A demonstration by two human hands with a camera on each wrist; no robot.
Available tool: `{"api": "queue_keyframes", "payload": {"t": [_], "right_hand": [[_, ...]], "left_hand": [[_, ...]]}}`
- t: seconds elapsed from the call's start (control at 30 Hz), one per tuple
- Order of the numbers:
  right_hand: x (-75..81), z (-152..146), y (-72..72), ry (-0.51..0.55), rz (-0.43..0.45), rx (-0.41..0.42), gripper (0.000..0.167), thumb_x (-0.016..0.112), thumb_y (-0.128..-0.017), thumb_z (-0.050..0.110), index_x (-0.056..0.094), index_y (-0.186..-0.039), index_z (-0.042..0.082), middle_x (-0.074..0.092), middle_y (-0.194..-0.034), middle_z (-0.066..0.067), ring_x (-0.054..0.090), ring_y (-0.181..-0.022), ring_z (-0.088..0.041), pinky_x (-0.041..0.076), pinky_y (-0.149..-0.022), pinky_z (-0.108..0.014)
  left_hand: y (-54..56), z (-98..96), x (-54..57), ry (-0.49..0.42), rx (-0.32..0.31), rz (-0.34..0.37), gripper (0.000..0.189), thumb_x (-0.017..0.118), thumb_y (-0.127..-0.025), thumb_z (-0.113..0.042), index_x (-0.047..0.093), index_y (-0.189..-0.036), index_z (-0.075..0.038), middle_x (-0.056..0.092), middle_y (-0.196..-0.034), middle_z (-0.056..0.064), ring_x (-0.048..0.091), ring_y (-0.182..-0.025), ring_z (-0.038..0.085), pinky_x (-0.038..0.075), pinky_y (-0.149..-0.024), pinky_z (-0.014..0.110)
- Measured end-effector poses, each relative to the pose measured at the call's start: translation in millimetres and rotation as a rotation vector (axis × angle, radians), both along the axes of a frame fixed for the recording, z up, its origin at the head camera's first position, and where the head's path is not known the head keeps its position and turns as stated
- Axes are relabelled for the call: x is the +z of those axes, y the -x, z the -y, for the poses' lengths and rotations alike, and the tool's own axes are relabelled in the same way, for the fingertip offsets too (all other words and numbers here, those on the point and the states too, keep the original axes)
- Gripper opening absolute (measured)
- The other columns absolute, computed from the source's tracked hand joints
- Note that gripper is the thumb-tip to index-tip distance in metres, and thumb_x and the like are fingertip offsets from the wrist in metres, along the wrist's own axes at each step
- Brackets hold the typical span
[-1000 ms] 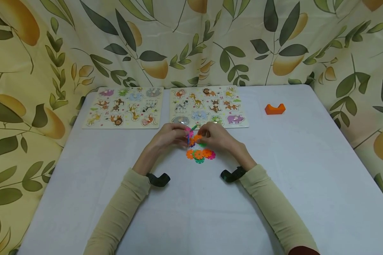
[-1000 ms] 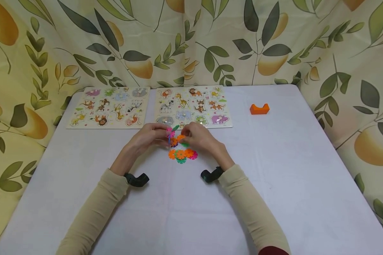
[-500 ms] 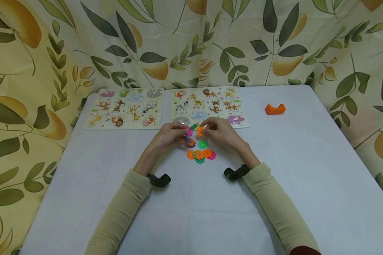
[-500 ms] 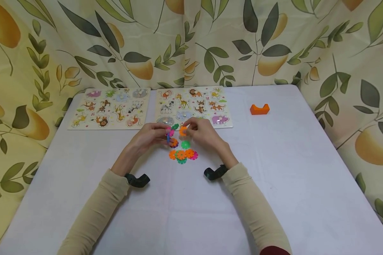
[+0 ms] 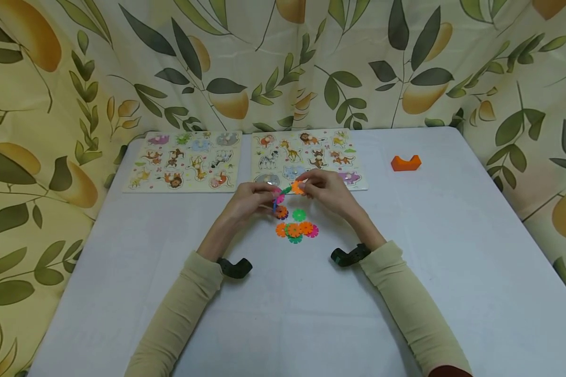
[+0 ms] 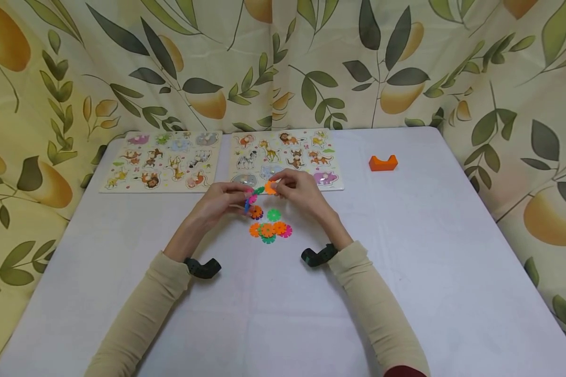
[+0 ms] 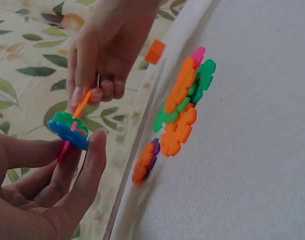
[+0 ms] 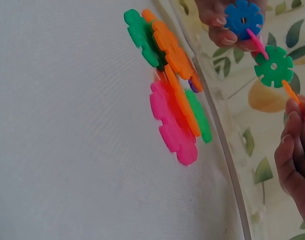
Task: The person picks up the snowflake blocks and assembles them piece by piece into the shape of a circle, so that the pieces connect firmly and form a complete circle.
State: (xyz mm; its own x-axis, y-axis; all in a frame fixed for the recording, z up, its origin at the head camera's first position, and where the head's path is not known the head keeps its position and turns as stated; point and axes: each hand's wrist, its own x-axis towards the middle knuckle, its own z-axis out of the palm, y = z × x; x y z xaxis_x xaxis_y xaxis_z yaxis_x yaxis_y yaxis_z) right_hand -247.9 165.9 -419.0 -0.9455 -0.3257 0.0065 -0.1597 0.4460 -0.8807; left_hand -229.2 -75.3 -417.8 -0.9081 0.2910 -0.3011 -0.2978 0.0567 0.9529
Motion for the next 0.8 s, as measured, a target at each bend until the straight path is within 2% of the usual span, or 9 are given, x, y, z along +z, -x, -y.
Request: {"api": "queue_keyframes", "payload": {"t": [0.17,0.37,0.5,0.7,0.8], "right_hand": [[0.6,1.1,-0.4,0.012,0.007,0.003,0.022,0.064,-0.102,0.015,0.072,-0.121,0.006,0.074,-0.100,-0.016,0.066,-0.087,-0.035,0.050,-0.070,-0.025],[1.6,-1.1,-1.4,0.001,-0.003,0.041,0.023,0.063,-0.103,0.015,0.073,-0.123,0.007,0.074,-0.111,-0.014,0.066,-0.092,-0.032,0.053,-0.078,-0.030],[2.0,0.9,-2.6,-0.005,-0.007,0.052,0.023,0.062,-0.102,0.011,0.073,-0.122,0.006,0.074,-0.114,-0.015,0.067,-0.092,-0.031,0.053,-0.079,-0.030],[1.1,5.4,-4.3,-0.055,-0.052,0.028,0.021,0.062,-0.102,0.011,0.075,-0.118,0.008,0.075,-0.103,-0.011,0.064,-0.086,-0.029,0.051,-0.073,-0.028],[1.5,7.6,-6.0,-0.053,-0.070,0.006,0.019,0.062,-0.102,0.010,0.075,-0.115,0.009,0.074,-0.099,-0.010,0.063,-0.083,-0.030,0.050,-0.071,-0.029]], "left_hand": [[-0.6,0.1,2.0,0.005,-0.004,0.004,0.025,0.067,-0.100,-0.011,0.071,-0.119,0.005,0.072,-0.110,0.025,0.074,-0.085,0.031,0.062,-0.082,0.043],[-1.0,-1.3,2.5,0.056,-0.019,-0.014,0.024,0.067,-0.100,-0.010,0.073,-0.118,0.004,0.072,-0.103,0.014,0.073,-0.081,0.028,0.063,-0.081,0.041],[-2.0,-3.5,3.0,0.080,-0.017,-0.033,0.023,0.068,-0.100,-0.011,0.074,-0.116,0.003,0.072,-0.102,0.013,0.073,-0.077,0.025,0.063,-0.079,0.041],[-3.8,-6.0,3.4,0.054,0.011,-0.028,0.020,0.069,-0.098,-0.008,0.076,-0.112,0.005,0.073,-0.102,0.015,0.075,-0.076,0.027,0.062,-0.081,0.047],[-5.2,-7.9,4.2,0.043,0.029,-0.040,0.020,0.070,-0.098,-0.008,0.076,-0.111,0.006,0.074,-0.103,0.016,0.075,-0.076,0.027,0.063,-0.079,0.045]]}}
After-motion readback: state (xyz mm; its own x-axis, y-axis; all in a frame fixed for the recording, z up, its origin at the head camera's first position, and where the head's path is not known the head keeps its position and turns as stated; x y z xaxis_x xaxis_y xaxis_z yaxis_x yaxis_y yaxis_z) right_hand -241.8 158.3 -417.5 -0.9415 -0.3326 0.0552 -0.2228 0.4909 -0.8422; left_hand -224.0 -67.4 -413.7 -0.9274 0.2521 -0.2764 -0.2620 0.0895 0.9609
